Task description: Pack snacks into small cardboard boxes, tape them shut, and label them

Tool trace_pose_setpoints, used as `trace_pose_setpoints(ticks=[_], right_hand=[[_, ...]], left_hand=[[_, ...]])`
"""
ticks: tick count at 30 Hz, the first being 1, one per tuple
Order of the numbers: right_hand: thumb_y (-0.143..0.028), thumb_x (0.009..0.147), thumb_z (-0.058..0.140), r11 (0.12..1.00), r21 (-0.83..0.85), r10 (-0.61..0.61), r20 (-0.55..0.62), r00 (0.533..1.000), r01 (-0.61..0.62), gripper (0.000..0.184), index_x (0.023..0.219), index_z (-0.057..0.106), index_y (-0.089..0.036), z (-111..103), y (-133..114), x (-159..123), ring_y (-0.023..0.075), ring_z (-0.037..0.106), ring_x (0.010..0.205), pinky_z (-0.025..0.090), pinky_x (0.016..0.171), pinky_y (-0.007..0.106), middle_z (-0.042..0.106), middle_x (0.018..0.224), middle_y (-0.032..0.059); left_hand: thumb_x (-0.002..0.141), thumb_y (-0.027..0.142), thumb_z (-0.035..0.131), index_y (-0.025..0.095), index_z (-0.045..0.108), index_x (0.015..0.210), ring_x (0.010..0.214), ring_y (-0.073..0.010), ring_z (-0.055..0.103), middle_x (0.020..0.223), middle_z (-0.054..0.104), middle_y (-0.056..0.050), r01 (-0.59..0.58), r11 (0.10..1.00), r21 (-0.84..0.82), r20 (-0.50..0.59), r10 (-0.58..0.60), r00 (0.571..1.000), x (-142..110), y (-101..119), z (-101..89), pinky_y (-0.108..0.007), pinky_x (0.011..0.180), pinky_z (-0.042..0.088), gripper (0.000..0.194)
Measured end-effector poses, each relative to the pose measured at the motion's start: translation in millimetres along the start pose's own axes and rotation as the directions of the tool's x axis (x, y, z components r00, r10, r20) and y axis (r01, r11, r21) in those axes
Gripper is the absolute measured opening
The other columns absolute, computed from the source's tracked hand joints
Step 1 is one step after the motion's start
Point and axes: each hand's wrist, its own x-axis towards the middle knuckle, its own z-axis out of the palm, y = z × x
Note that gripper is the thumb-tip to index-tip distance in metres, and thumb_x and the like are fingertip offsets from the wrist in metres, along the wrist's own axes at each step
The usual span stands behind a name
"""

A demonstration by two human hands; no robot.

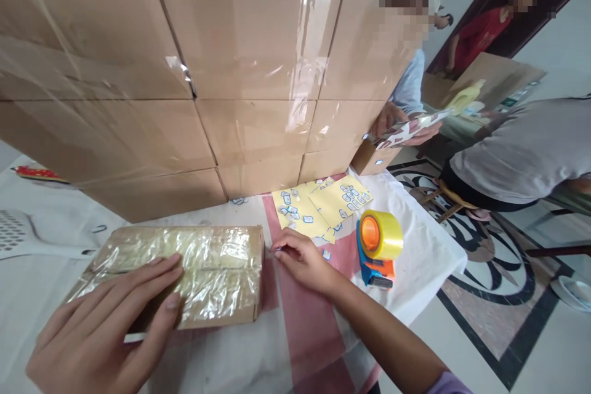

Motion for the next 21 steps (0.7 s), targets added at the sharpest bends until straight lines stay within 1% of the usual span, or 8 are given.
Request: trace_pose_setpoints(ticks=[3, 7, 10, 13, 16, 18, 21], right_hand=[[-0.021, 0.100, 0.060, 0.998, 0.065, -0.016, -0.012, 1.000, 0.017, 0.012, 0.092, 0.069, -0.020, 5, -1, -2, 0.0175, 0.065, 0.088, 0.051, 0.080, 0.031, 0.068, 0.093, 0.0056], [-0.020, 0.101, 0.056, 0.992, 0.091, 0.083, 0.053, 0.995, -0.088, 0.015, 0.096, 0.070, -0.021, 11, -1, -5, 0.0173, 0.069, 0.088, 0.053, 0.080, 0.030, 0.072, 0.096, 0.0057], [-0.023, 0.101, 0.057, 0.968, 0.189, 0.156, 0.074, 0.985, -0.167, 0.009, 0.103, 0.066, -0.022, 14, 0, -9, 0.0168, 0.070, 0.088, 0.055, 0.078, 0.030, 0.073, 0.096, 0.0043], [-0.029, 0.102, 0.057, 0.933, 0.275, 0.204, 0.131, 0.970, -0.233, 0.008, 0.107, 0.058, -0.023, 15, 2, -15, 0.0165, 0.069, 0.087, 0.054, 0.076, 0.030, 0.070, 0.095, 0.0037], [-0.029, 0.102, 0.057, 0.918, 0.298, 0.206, 0.198, 0.958, -0.260, 0.009, 0.107, 0.053, -0.023, 16, 5, -21, 0.0160, 0.066, 0.085, 0.051, 0.074, 0.029, 0.067, 0.094, 0.0032], [-0.028, 0.100, 0.058, 0.909, 0.312, 0.216, 0.214, 0.953, -0.276, 0.011, 0.107, 0.050, -0.024, 19, 7, -23, 0.0133, 0.060, 0.074, 0.045, 0.066, 0.025, 0.063, 0.087, -0.0003], [-0.027, 0.099, 0.059, 0.900, 0.322, 0.242, 0.189, 0.952, -0.293, 0.013, 0.102, 0.047, -0.024, 26, 6, -23, 0.0106, 0.050, 0.061, 0.037, 0.057, 0.024, 0.057, 0.077, -0.0045]], left_hand=[[0.089, 0.038, 0.067, 0.028, 0.078, 0.099, 0.090, -0.0266, 0.076, 0.101, 0.082, -0.002, -0.083, 0.993, 0.079, 0.054, 0.079, 0.995, -4, -2, -2.4, -0.036, 0.069, 0.042, 0.018], [0.092, 0.031, 0.066, 0.025, 0.077, 0.097, 0.089, -0.0249, 0.076, 0.099, 0.082, -0.003, -0.114, 0.988, 0.105, 0.062, 0.108, 0.992, -3, 0, -4.0, -0.033, 0.067, 0.040, 0.013], [0.092, 0.029, 0.067, 0.024, 0.077, 0.097, 0.091, -0.0251, 0.075, 0.100, 0.082, -0.004, -0.099, 0.989, 0.111, 0.076, 0.091, 0.993, -3, 1, -3.8, -0.033, 0.068, 0.040, 0.013], [0.093, 0.030, 0.066, 0.024, 0.077, 0.097, 0.092, -0.0258, 0.075, 0.101, 0.082, -0.005, -0.096, 0.989, 0.112, 0.083, 0.087, 0.993, -5, 1, -3.8, -0.035, 0.068, 0.040, 0.013], [0.095, 0.030, 0.063, 0.025, 0.076, 0.099, 0.095, -0.0261, 0.075, 0.103, 0.081, -0.004, -0.104, 0.987, 0.121, 0.105, 0.092, 0.990, -6, 0, -5.2, -0.036, 0.070, 0.042, 0.014], [0.096, 0.028, 0.062, 0.028, 0.074, 0.102, 0.097, -0.0257, 0.075, 0.105, 0.081, -0.002, -0.115, 0.985, 0.132, 0.136, 0.097, 0.986, -6, -2, -6.9, -0.038, 0.071, 0.043, 0.014], [0.095, 0.026, 0.063, 0.031, 0.073, 0.105, 0.099, -0.0249, 0.075, 0.108, 0.080, 0.001, -0.129, 0.981, 0.148, 0.172, 0.103, 0.980, -6, -5, -9.2, -0.039, 0.073, 0.045, 0.015]])
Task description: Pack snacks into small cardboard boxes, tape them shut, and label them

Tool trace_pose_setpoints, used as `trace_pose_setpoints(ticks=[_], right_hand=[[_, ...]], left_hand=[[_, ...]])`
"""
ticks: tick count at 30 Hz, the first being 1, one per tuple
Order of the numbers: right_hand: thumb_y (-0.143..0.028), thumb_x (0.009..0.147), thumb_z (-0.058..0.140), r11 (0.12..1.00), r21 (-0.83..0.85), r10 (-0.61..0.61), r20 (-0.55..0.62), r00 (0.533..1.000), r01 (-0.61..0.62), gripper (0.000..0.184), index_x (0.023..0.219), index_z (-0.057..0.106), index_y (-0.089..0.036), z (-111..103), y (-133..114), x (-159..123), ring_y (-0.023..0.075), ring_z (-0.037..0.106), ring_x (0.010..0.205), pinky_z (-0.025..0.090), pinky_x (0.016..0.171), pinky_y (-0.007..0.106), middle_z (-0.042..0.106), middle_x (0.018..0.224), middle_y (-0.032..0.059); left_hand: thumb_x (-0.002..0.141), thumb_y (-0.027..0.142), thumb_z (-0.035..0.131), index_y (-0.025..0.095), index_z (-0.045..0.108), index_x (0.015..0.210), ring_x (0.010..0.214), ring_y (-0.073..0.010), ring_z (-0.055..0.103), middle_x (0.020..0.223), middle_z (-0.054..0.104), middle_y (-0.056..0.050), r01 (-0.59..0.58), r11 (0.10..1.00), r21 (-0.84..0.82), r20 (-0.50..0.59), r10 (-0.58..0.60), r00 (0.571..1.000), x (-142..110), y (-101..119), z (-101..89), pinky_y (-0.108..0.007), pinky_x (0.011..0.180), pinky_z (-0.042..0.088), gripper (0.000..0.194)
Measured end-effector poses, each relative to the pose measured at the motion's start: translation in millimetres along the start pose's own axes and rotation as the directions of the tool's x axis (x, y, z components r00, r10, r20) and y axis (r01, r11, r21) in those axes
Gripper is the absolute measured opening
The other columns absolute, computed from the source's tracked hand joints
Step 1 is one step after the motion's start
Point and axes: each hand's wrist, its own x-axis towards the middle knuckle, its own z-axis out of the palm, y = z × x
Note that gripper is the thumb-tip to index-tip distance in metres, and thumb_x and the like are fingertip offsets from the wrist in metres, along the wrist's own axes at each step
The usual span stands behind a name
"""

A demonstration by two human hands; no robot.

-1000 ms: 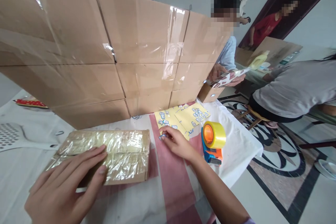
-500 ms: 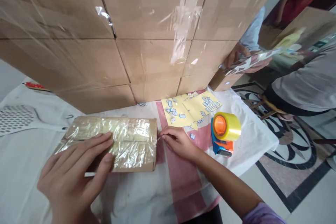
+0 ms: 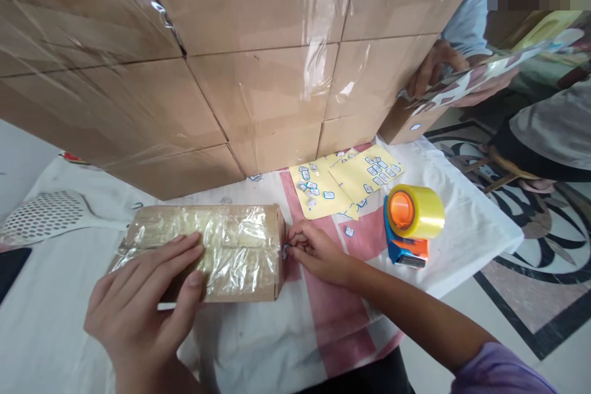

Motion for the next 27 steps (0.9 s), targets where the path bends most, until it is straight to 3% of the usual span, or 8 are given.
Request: trace_pose_setpoints(ticks=[7, 10, 13, 17, 20, 23, 25, 27], right_hand=[[-0.037, 0.102, 0.057, 0.996, 0.041, -0.078, -0.038, 0.996, 0.080, 0.015, 0.104, 0.048, -0.026, 4, 2, -3, 0.0152, 0.062, 0.076, 0.047, 0.069, 0.030, 0.063, 0.087, 0.0008], [-0.046, 0.102, 0.058, 0.990, 0.118, -0.070, -0.075, 0.995, 0.078, 0.023, 0.104, 0.047, -0.026, 5, 3, -4, 0.0159, 0.064, 0.082, 0.049, 0.073, 0.031, 0.063, 0.090, 0.0012], [-0.043, 0.100, 0.060, 0.993, 0.105, -0.047, -0.072, 0.996, 0.055, 0.021, 0.103, 0.048, -0.026, 10, 5, 1, 0.0154, 0.063, 0.078, 0.048, 0.070, 0.029, 0.062, 0.086, -0.0002], [-0.034, 0.095, 0.065, 0.998, -0.061, 0.012, -0.148, 0.989, -0.021, 0.019, 0.096, 0.048, -0.026, 11, 6, 5, 0.0127, 0.050, 0.062, 0.038, 0.058, 0.025, 0.052, 0.072, -0.0062], [-0.026, 0.092, 0.068, 0.936, -0.336, 0.036, -0.209, 0.977, -0.107, 0.020, 0.085, 0.050, -0.024, 5, 3, 8, 0.0123, 0.047, 0.061, 0.031, 0.058, 0.025, 0.050, 0.066, -0.0070], [-0.015, 0.087, 0.068, 0.831, -0.546, -0.006, -0.201, 0.980, -0.107, 0.014, 0.085, 0.057, -0.023, -3, -5, 9, 0.0133, 0.052, 0.066, 0.032, 0.061, 0.026, 0.057, 0.071, -0.0050], [-0.015, 0.086, 0.070, 0.831, -0.551, -0.076, -0.235, 0.969, -0.068, 0.012, 0.086, 0.060, -0.023, -11, -15, 6, 0.0145, 0.056, 0.068, 0.036, 0.063, 0.027, 0.062, 0.074, -0.0036], [-0.021, 0.087, 0.071, 0.862, -0.507, -0.195, -0.369, 0.909, -0.021, 0.009, 0.086, 0.063, -0.023, -25, -31, -2, 0.0160, 0.058, 0.068, 0.040, 0.064, 0.029, 0.065, 0.077, -0.0016]], left_hand=[[0.096, 0.029, 0.062, 0.029, 0.074, 0.102, 0.098, -0.0241, 0.075, 0.107, 0.080, 0.000, 0.007, 1.000, -0.008, -0.013, -0.007, 1.000, 1, 3, 1.6, -0.038, 0.073, 0.044, 0.014], [0.096, 0.029, 0.063, 0.027, 0.075, 0.098, 0.097, -0.0236, 0.075, 0.104, 0.081, 0.000, 0.022, 0.999, -0.031, -0.059, -0.024, 0.998, 3, 6, 3.2, -0.037, 0.074, 0.043, 0.012], [0.095, 0.027, 0.064, 0.025, 0.075, 0.098, 0.096, -0.0240, 0.075, 0.105, 0.081, -0.002, 0.008, 0.999, -0.040, -0.059, -0.010, 0.998, 4, 8, 3.2, -0.037, 0.076, 0.044, 0.012], [0.095, 0.026, 0.064, 0.026, 0.075, 0.099, 0.097, -0.0240, 0.075, 0.106, 0.081, -0.003, -0.011, 1.000, -0.017, -0.054, 0.010, 0.998, 3, 5, 2.8, -0.036, 0.075, 0.043, 0.011], [0.094, 0.029, 0.064, 0.025, 0.075, 0.098, 0.096, -0.0248, 0.076, 0.106, 0.081, -0.004, -0.014, 1.000, -0.017, -0.066, 0.013, 0.998, 1, 3, 3.1, -0.036, 0.075, 0.043, 0.012], [0.094, 0.033, 0.064, 0.026, 0.076, 0.099, 0.097, -0.0251, 0.075, 0.107, 0.081, -0.004, 0.007, 1.000, -0.010, -0.058, -0.007, 0.998, -1, 2, 3.1, -0.035, 0.075, 0.042, 0.015], [0.094, 0.036, 0.063, 0.027, 0.076, 0.099, 0.098, -0.0253, 0.075, 0.107, 0.081, -0.004, 0.034, 0.999, -0.016, -0.056, -0.035, 0.998, 0, 3, 2.8, -0.035, 0.077, 0.043, 0.016], [0.094, 0.040, 0.062, 0.029, 0.075, 0.099, 0.101, -0.0257, 0.074, 0.108, 0.080, -0.003, 0.075, 0.997, -0.034, -0.048, -0.076, 0.996, 2, 7, 2.2, -0.036, 0.080, 0.044, 0.018]])
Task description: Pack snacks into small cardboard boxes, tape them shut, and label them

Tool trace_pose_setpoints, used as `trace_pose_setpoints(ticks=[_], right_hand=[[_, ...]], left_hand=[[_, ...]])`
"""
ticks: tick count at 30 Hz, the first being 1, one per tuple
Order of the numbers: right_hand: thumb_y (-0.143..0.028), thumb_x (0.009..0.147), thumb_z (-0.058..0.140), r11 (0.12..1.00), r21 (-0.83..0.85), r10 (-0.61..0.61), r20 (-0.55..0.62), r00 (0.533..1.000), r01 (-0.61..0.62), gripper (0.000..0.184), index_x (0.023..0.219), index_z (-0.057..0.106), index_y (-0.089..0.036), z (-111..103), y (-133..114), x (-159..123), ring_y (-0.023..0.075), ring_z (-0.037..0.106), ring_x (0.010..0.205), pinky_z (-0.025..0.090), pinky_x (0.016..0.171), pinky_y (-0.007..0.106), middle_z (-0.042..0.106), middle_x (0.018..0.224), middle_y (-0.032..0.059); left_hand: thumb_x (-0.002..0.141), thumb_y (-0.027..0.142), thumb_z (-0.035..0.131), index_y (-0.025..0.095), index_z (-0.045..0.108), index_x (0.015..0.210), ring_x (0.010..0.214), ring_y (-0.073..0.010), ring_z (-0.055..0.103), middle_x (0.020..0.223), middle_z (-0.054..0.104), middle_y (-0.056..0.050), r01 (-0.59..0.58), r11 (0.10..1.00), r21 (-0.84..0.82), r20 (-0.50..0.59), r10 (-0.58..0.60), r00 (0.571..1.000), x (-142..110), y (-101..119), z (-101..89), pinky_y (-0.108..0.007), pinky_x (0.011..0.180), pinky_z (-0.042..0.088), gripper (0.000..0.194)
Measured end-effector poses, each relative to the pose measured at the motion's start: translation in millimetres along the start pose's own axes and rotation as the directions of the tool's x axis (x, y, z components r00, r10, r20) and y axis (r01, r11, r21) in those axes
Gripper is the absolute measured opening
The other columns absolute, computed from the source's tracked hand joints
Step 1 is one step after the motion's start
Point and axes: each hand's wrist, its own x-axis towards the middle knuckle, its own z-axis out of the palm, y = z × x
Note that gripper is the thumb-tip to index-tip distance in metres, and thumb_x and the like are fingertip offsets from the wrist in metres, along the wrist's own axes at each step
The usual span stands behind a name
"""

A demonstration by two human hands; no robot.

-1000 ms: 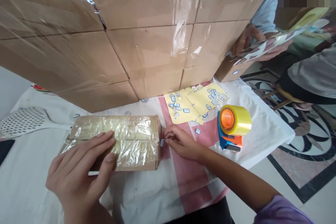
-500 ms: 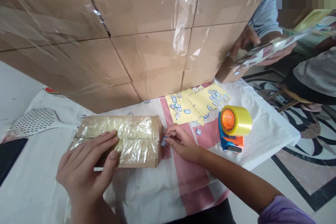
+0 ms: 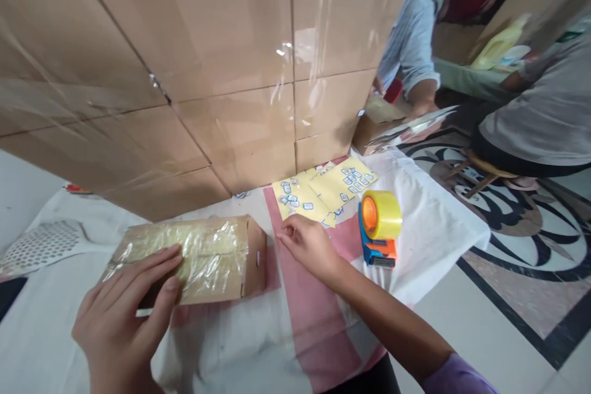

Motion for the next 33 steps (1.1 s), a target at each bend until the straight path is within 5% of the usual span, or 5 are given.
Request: trace_pose_setpoints(ticks=[5, 12, 18, 26, 33], right_hand=[[-0.035, 0.089, 0.071, 0.990, 0.132, 0.112, -0.511, 0.852, -0.051, 0.017, 0.094, 0.059, -0.024, -109, -8, 5, 0.0190, 0.060, 0.074, 0.047, 0.062, 0.031, 0.065, 0.085, 0.0039], [-0.034, 0.074, 0.078, 0.963, 0.239, 0.266, -0.760, 0.592, -0.126, 0.033, 0.087, 0.050, -0.022, -236, 36, 69, 0.0110, 0.051, 0.060, 0.037, 0.047, 0.020, 0.055, 0.077, -0.0022], [-0.047, 0.075, 0.083, 0.814, 0.366, 0.579, -0.564, 0.588, -0.451, 0.061, 0.116, 0.047, -0.021, -232, 55, 106, 0.0147, 0.064, 0.069, 0.051, 0.053, 0.024, 0.066, 0.107, 0.0094], [-0.011, 0.069, 0.063, 0.793, 0.525, 0.591, -0.545, 0.594, -0.308, 0.049, 0.114, 0.046, -0.023, -184, 57, 98, 0.0116, 0.062, 0.065, 0.054, 0.055, 0.021, 0.065, 0.091, -0.0007], [-0.011, 0.052, 0.059, 0.747, 0.587, 0.621, -0.450, 0.642, -0.311, 0.038, 0.087, 0.056, -0.023, -207, 53, 31, 0.0193, 0.065, 0.063, 0.056, 0.051, 0.028, 0.066, 0.073, -0.0013]], left_hand=[[0.093, 0.048, 0.061, 0.031, 0.075, 0.097, 0.110, -0.0293, 0.071, 0.113, 0.079, -0.004, 0.149, 0.987, -0.060, 0.037, -0.147, 0.988, 2, 16, -2.4, -0.040, 0.087, 0.044, 0.022], [0.094, 0.046, 0.058, 0.034, 0.072, 0.102, 0.110, -0.0298, 0.071, 0.115, 0.078, -0.002, 0.120, 0.993, -0.020, 0.026, -0.120, 0.992, -1, 15, -3.4, -0.040, 0.084, 0.042, 0.021], [0.094, 0.047, 0.059, 0.031, 0.073, 0.100, 0.105, -0.0288, 0.072, 0.112, 0.079, -0.003, 0.052, 0.999, -0.005, 0.021, -0.052, 0.998, 0, 6, -2.8, -0.037, 0.077, 0.042, 0.022], [0.098, 0.037, 0.057, 0.031, 0.071, 0.108, 0.107, -0.0270, 0.072, 0.116, 0.078, -0.004, -0.062, 0.997, 0.040, 0.099, 0.057, 0.993, 0, -6, -6.2, -0.038, 0.075, 0.043, 0.018], [0.098, 0.035, 0.057, 0.029, 0.070, 0.111, 0.109, -0.0290, 0.071, 0.118, 0.077, -0.005, -0.086, 0.995, 0.051, 0.101, 0.081, 0.992, -2, -9, -6.0, -0.038, 0.075, 0.043, 0.020]])
